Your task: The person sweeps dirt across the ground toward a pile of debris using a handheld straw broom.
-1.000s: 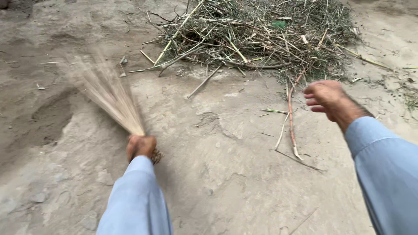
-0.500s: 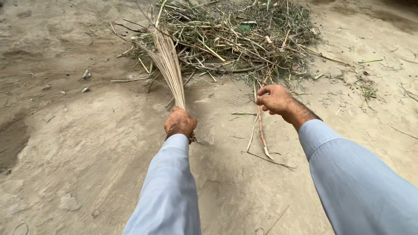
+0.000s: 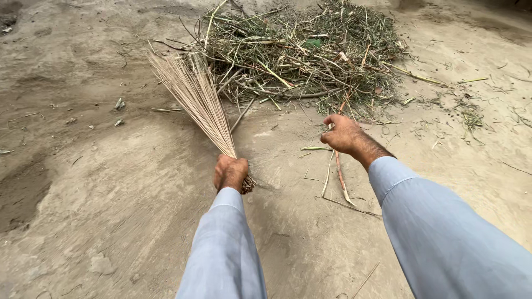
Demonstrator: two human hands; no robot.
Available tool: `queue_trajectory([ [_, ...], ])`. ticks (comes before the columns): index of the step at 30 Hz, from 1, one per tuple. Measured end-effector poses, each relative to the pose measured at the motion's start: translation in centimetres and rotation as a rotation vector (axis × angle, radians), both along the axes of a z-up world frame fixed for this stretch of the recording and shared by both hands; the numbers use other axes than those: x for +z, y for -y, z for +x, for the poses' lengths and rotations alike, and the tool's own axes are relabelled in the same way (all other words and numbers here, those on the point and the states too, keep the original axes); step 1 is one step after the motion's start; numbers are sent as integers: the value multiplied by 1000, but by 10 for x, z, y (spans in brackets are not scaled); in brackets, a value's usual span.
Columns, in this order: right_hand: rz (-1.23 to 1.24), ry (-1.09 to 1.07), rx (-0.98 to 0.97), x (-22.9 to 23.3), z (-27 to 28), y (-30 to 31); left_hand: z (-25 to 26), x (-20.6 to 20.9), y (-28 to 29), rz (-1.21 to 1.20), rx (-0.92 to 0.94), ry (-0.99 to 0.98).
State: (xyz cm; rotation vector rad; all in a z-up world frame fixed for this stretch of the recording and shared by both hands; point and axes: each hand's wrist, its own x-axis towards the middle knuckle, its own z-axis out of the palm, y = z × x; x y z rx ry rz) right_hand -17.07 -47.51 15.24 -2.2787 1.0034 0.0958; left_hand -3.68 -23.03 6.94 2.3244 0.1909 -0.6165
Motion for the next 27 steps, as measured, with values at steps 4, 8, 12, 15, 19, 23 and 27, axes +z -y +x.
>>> queue_trajectory([
  [4, -206, -85, 78, -4, 3, 6, 2, -17, -12, 95, 8, 58],
  [8, -205, -131, 16, -5, 9, 12, 15, -42, -61, 181, -15, 181],
  [12, -202, -104, 9, -5, 15, 14, 26, -58, -126, 226, 46, 357],
  [15, -183, -102, 3, -3, 18, 10, 36, -52, -159, 239, 235, 271],
  [19, -162, -105, -4, 0, 17, 4, 53, -53, -184, 118, 508, 112],
  [23, -100, -57, -34, -5, 8, 9, 59, -97, -193, 78, 492, 122],
  [27, -231, -137, 20, -14, 4, 33, 44, -110, -167, 23, 266, 277],
])
